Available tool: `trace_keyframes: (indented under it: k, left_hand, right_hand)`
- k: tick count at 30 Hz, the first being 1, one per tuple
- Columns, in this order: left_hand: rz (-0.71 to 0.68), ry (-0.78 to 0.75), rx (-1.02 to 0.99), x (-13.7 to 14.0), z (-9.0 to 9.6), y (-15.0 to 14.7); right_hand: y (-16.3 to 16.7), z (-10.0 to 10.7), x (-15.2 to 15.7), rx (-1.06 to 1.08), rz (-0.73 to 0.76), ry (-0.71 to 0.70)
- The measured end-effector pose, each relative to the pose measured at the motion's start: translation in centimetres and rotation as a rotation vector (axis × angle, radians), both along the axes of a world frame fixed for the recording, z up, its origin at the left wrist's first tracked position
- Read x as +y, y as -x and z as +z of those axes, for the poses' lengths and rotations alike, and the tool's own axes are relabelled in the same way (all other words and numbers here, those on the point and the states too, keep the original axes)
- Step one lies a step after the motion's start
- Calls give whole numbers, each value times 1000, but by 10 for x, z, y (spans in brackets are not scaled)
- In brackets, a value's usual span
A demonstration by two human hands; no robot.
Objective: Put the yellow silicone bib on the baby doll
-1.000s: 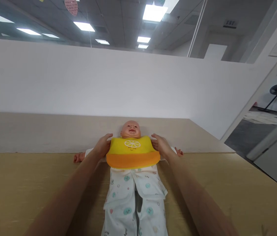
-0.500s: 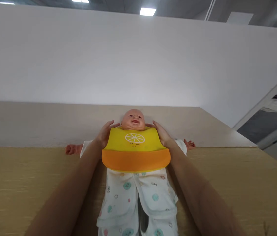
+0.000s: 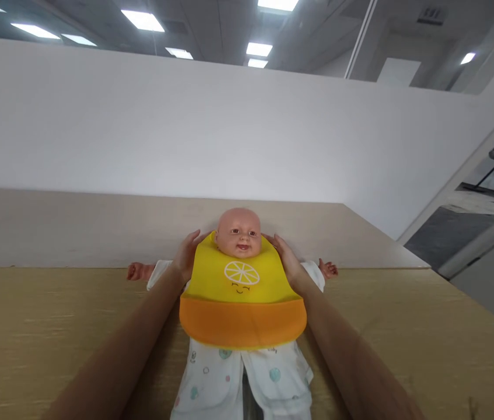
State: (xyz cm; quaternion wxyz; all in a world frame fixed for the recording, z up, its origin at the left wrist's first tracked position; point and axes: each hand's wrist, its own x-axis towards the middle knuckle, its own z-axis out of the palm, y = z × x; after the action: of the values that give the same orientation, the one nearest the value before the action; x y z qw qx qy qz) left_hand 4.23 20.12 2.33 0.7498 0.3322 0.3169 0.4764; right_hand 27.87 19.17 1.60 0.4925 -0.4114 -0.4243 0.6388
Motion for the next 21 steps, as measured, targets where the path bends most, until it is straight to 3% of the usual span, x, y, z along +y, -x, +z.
trace_keyframes:
  k: [5, 9, 14, 21]
  left_hand:
    - [-23, 2, -108, -35, 1, -7]
    - [5, 54, -132, -70, 0, -6]
    - [-89, 132, -69, -108, 0, 0]
    - [-93, 111, -17, -124, -37, 7]
  right_hand:
    - [5, 8, -35, -46, -69, -5]
    - [7, 6, -69, 188, -102, 75]
    - [0, -6, -118, 397, -14, 198]
    - [-5, -12, -163, 409, -9, 191]
